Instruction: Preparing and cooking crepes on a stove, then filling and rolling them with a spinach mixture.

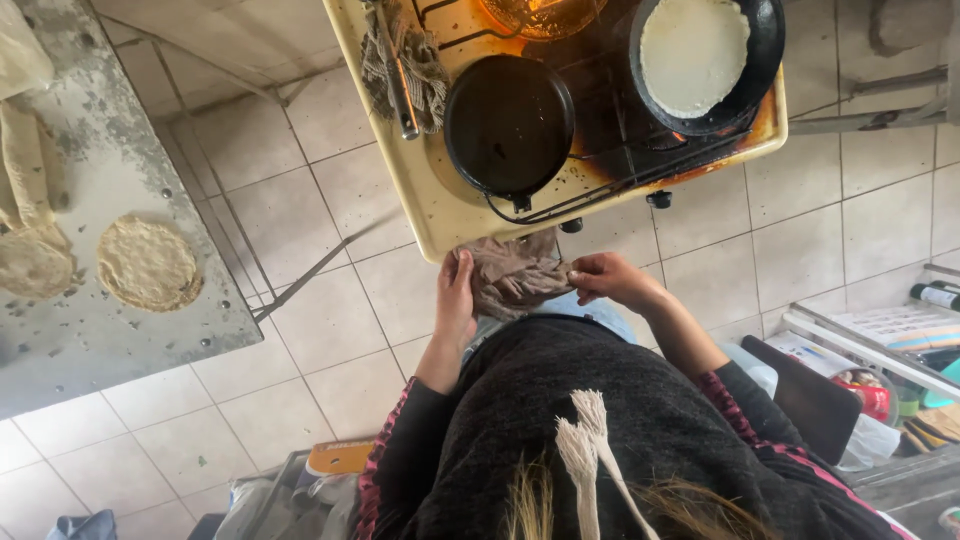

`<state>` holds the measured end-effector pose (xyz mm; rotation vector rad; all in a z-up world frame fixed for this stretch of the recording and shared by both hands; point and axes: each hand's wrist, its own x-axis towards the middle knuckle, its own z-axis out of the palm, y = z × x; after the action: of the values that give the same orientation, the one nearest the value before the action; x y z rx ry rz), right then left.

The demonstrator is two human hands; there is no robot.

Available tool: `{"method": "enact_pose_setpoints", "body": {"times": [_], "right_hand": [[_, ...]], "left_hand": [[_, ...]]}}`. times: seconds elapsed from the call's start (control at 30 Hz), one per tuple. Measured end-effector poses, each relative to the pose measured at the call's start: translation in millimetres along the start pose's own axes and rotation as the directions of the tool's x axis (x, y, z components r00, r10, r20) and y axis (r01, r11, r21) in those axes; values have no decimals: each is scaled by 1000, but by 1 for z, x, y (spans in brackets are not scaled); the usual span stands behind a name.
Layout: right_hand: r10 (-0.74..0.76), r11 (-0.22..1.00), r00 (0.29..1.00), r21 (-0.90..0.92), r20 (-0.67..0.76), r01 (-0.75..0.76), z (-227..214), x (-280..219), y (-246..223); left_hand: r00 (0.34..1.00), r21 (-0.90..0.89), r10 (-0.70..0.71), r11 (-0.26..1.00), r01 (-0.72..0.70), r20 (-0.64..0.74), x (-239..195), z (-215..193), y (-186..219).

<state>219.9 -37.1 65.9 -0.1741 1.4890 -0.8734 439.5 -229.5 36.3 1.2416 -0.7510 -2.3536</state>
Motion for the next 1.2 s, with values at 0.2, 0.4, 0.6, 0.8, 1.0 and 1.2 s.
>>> {"method": "enact_pose_setpoints", "body": {"times": [0.2,0.4,0.6,0.8,1.0,1.2], "right_hand": [[-70,960,961,-280,-267,-8,4,3,-15],[-72,934,995,355,70,43,54,16,4],[-175,952,913,175,-370,253,88,15,21],[-322,854,567,26,-758,520,146,13,-32],[-339,826,425,-50,-839,561,147,42,-70],[-465,871,323,-361,-824,333,146,60,-75]], "left_hand": [[990,-32,-117,992,120,81,-5,12,-20],[954,-69,-256,961,269,159,-30,61,29],[959,448,-110,894,-20,262,16,-16,36],[941,534,-107,841,-87,322,36,-20,61],[897,365,-59,924,-117,438,63,4,47],[888,508,-97,845,-165,450,77,-3,18]]}}
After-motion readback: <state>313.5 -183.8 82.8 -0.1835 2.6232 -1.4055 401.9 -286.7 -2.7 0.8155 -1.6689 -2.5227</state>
